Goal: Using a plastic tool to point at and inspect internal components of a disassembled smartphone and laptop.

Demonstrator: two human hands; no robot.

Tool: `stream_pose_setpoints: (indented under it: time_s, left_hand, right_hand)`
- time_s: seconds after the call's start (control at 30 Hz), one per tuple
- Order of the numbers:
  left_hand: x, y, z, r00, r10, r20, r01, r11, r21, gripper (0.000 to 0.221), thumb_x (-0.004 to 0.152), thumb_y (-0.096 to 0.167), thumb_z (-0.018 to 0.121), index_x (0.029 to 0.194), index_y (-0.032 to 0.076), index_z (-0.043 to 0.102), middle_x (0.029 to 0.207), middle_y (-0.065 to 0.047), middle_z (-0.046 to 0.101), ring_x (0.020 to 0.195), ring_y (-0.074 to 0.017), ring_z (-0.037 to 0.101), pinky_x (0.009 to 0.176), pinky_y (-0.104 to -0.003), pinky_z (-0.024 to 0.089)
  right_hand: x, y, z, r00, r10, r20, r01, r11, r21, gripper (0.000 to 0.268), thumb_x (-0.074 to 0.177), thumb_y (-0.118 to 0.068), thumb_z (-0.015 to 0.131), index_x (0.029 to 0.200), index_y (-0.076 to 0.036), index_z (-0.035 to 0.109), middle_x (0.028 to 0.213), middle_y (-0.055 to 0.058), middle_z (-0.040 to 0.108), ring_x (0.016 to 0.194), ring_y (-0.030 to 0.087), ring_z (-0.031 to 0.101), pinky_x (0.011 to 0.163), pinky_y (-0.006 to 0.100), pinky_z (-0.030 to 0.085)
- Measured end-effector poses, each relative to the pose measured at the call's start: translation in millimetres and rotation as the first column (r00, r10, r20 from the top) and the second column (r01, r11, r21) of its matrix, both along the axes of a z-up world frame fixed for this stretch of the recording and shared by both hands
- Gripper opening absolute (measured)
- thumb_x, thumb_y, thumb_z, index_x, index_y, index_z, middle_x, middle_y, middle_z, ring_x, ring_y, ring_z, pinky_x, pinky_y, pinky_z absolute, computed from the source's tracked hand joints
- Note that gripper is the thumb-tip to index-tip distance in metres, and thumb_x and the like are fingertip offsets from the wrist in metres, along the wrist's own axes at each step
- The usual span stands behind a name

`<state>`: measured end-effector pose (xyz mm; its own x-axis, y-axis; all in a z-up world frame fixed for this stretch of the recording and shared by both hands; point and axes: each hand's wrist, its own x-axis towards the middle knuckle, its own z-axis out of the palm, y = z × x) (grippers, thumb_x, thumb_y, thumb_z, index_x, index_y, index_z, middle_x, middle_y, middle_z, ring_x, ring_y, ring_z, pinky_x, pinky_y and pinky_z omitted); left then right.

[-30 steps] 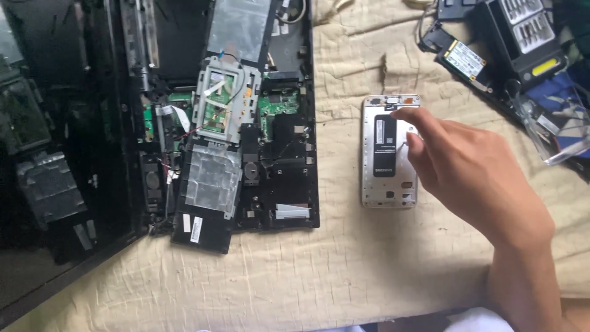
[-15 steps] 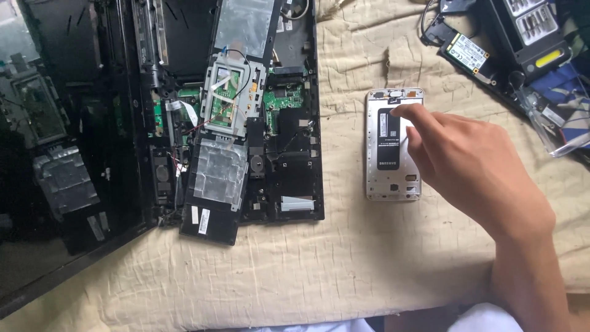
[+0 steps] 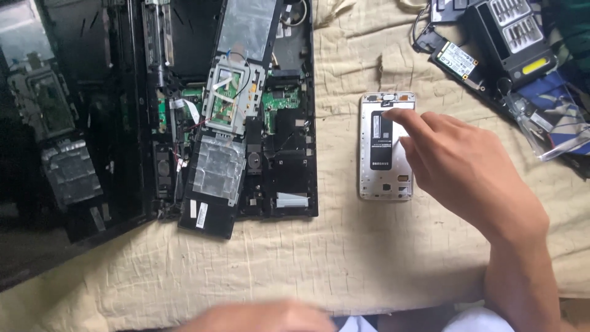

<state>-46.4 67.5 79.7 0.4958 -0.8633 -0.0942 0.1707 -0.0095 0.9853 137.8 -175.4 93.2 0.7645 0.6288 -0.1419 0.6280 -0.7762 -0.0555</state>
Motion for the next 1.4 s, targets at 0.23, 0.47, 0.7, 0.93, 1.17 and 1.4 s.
stream_pose_setpoints:
  time_s: [0.23, 0.47, 0.7, 0.93, 1.17, 1.4]
  left_hand:
    - [55, -65, -61, 0.447, 0.118, 0.887, -0.477, 0.870, 0.125, 0.042, 0.084, 0.016, 0.072, 0.121, 0.001, 0.061, 0.132, -0.028, 0.055, 0.134, -0.0481, 0.047, 0.109, -0.060, 0.039]
    - [63, -65, -74, 0.473, 0.098, 0.876, -0.497, 0.851, 0.173, 0.045, 0.087, 0.019, 0.066, 0.127, 0.000, 0.059, 0.151, -0.033, 0.043, 0.150, -0.0555, 0.027, 0.120, -0.079, 0.015]
    - [69, -54, -66, 0.510, 0.086, 0.856, -0.416, 0.896, 0.158, 0.049, 0.089, 0.022, 0.062, 0.131, -0.004, 0.055, 0.156, -0.034, 0.037, 0.151, -0.0543, 0.028, 0.125, -0.065, 0.022]
    - [67, -50, -74, 0.578, 0.043, 0.815, -0.343, 0.919, 0.195, 0.056, 0.094, 0.024, 0.053, 0.143, -0.001, 0.045, 0.160, -0.035, 0.031, 0.155, -0.0528, 0.020, 0.128, -0.066, 0.011]
    - [68, -44, -75, 0.622, 0.036, 0.782, -0.286, 0.940, 0.184, 0.060, 0.094, 0.022, 0.055, 0.148, -0.001, 0.042, 0.163, -0.035, 0.026, 0.157, -0.0512, 0.014, 0.129, -0.064, 0.009]
    - [68, -43, -75, 0.616, 0.039, 0.786, -0.287, 0.941, 0.178, 0.060, 0.094, 0.022, 0.054, 0.147, -0.001, 0.042, 0.164, -0.036, 0.024, 0.158, -0.0504, 0.014, 0.129, -0.063, 0.008]
  right_hand:
    - [1, -5, -9, 1.000, 0.009, 0.006, -0.010, 0.998, 0.066, 0.040, 0.100, -0.009, 0.060, 0.139, -0.003, 0.057, 0.085, 0.012, 0.072, 0.053, 0.020, 0.068, 0.038, 0.030, 0.054]
    - [8, -5, -16, 0.991, -0.016, 0.129, -0.015, 0.971, 0.239, 0.010, 0.100, -0.009, 0.073, 0.110, -0.007, 0.071, 0.074, 0.006, 0.072, 0.045, 0.017, 0.060, 0.040, 0.033, 0.039]
    - [11, -7, -18, 0.997, 0.018, 0.076, -0.039, 0.956, 0.290, 0.029, 0.097, -0.003, 0.069, 0.125, -0.004, 0.066, 0.077, 0.009, 0.073, 0.049, 0.021, 0.063, 0.041, 0.037, 0.044]
    - [13, -8, -20, 0.997, 0.020, 0.069, -0.038, 0.961, 0.272, 0.037, 0.094, 0.000, 0.070, 0.130, -0.007, 0.062, 0.065, 0.004, 0.066, 0.046, 0.017, 0.059, 0.043, 0.035, 0.043]
    - [13, -5, -15, 0.999, 0.031, 0.016, -0.035, 0.963, 0.268, 0.043, 0.089, 0.001, 0.069, 0.130, -0.010, 0.063, 0.069, 0.004, 0.067, 0.051, 0.019, 0.062, 0.046, 0.037, 0.045]
    - [14, -3, -11, 0.998, 0.011, -0.055, 0.005, 0.960, 0.280, 0.051, 0.088, -0.002, 0.069, 0.138, -0.010, 0.060, 0.071, 0.006, 0.069, 0.048, 0.019, 0.060, 0.043, 0.037, 0.043]
